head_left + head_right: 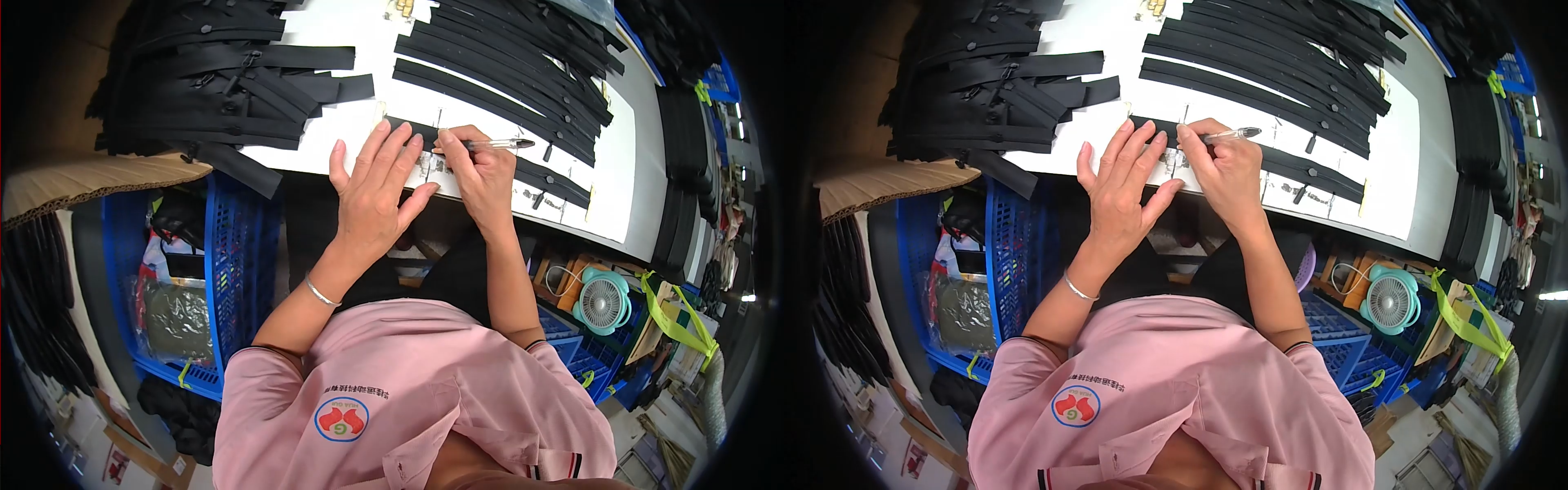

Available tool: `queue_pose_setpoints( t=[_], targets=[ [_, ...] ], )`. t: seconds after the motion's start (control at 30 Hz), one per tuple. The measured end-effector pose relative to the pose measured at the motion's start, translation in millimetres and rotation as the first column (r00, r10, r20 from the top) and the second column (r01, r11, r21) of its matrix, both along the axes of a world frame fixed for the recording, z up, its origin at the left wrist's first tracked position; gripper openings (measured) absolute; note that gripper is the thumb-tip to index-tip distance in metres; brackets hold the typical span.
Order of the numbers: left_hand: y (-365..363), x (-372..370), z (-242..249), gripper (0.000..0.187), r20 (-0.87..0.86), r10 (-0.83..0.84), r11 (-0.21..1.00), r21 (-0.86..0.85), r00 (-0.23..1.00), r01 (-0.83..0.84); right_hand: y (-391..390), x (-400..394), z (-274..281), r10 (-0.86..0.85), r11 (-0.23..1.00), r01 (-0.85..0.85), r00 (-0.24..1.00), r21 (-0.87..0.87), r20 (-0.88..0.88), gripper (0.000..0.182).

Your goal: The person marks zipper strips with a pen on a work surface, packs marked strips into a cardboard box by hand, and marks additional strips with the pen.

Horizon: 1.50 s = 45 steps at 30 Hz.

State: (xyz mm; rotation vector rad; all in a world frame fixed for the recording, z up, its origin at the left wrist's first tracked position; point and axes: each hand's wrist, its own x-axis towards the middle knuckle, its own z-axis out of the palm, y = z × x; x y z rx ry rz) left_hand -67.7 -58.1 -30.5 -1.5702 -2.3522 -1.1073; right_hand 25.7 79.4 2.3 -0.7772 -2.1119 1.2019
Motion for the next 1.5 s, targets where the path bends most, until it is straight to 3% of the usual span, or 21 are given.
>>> queue_pose_setpoints(
  t=[0.13,0.33,0.4,0.47,0.57,0.7,1.13,1.33,1.5],
  targets=[
    [-0.1,0.2,0.7,0.057,-0.004,0.007,1.0,-0.013,1.0,-0.007,0.0,-1.8,-4.4,0.014,0.998,-0.011,0.999,0.067,-0.041,0.018],
    [1.6,0.4,0.8,0.058,-0.012,0.001,1.0,-0.029,1.0,-0.002,-1.8,10.8,9.7,-0.004,0.997,0.0,0.998,-0.072,-0.065,0.016],
    [1.2,0.7,-1.5,0.057,-0.013,0.004,1.0,-0.027,1.0,-0.005,1.9,27.5,13.6,-0.106,0.994,0.107,0.991,0.007,-0.081,0.016],
    [0.7,0.2,-1.9,0.057,-0.018,-0.001,1.0,-0.029,1.0,0.001,10.3,45.1,14.9,-0.252,0.968,0.248,0.958,-0.05,-0.138,0.016],
    [0.3,0.6,-1.5,0.056,-0.014,-0.005,0.999,-0.037,1.0,0.005,29.5,64.6,11.1,-0.41,0.909,0.412,0.911,0.064,-0.043,0.02],
    [0.8,0.7,-1.0,0.055,-0.016,-0.008,0.999,-0.044,1.0,0.007,36.2,71.2,-2.1,-0.392,0.914,0.393,0.919,0.099,-0.03,0.026],
    [3.9,9.4,12.4,0.054,0.019,0.004,0.998,-0.055,1.0,-0.002,37.5,67.1,-2.6,-0.396,0.888,0.373,0.918,0.267,0.033,0.022],
    [42.2,45.7,28.5,0.047,0.145,-0.23,0.972,0.078,0.962,0.221,38.2,66.7,-5.2,-0.397,0.89,0.38,0.918,0.252,0.018,0.023],
    [52.7,53.8,24.3,0.04,0.074,-0.219,0.975,-0.013,0.973,0.22,38.7,67.0,-9.0,-0.379,0.898,0.382,0.924,0.219,-0.055,0.025]
  ],
)
